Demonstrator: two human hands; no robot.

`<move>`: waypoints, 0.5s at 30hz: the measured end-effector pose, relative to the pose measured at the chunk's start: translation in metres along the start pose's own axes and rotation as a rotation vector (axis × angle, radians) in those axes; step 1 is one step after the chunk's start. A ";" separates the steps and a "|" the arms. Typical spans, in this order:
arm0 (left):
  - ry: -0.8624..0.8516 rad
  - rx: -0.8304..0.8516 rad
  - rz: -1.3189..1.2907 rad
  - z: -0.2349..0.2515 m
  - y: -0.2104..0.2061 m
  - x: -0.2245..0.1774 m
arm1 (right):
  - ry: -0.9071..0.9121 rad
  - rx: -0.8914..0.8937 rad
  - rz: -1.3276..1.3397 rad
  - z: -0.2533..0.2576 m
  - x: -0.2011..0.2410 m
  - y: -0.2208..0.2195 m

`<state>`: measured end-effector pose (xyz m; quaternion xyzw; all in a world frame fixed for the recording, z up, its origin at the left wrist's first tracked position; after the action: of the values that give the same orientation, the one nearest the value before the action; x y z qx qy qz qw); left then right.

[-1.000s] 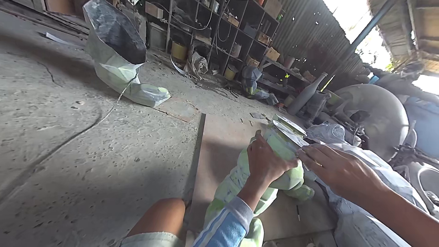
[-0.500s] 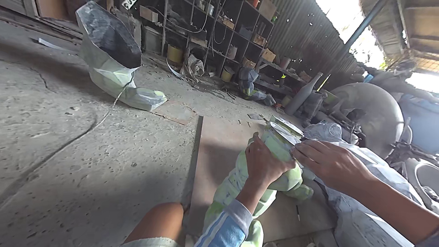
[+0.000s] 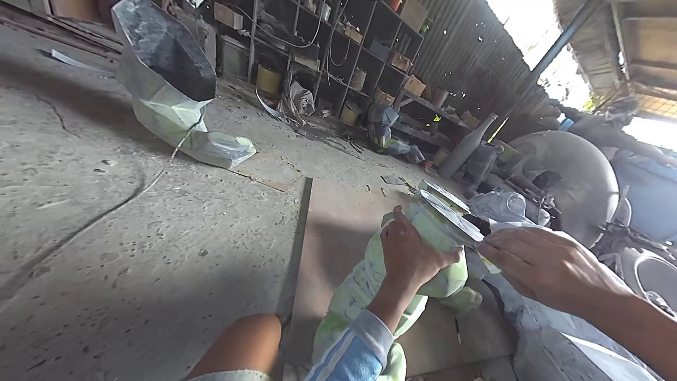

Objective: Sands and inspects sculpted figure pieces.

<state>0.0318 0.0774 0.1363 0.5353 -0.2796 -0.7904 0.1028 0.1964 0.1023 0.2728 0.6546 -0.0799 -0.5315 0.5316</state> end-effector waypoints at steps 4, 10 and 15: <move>-0.010 -0.030 -0.011 -0.003 -0.001 -0.002 | -0.067 0.016 0.128 0.047 -0.026 0.003; -0.014 0.005 0.013 -0.005 -0.006 -0.005 | -0.125 0.317 0.147 0.119 -0.049 -0.047; -0.009 0.011 0.006 0.001 -0.003 -0.001 | -0.065 0.463 0.076 0.123 -0.037 -0.058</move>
<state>0.0320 0.0807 0.1358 0.5312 -0.2862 -0.7910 0.1011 0.0576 0.0765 0.2662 0.7380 -0.2414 -0.4995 0.3841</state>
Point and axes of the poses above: each hand's wrist, its own z-axis towards the middle knuckle, its own y-axis out of the back of the hand, x = y × z, the point moved 10 cm from there along z, towards the middle knuckle, and after that the axes turned 8 degrees about z, right-handed, at the moved point
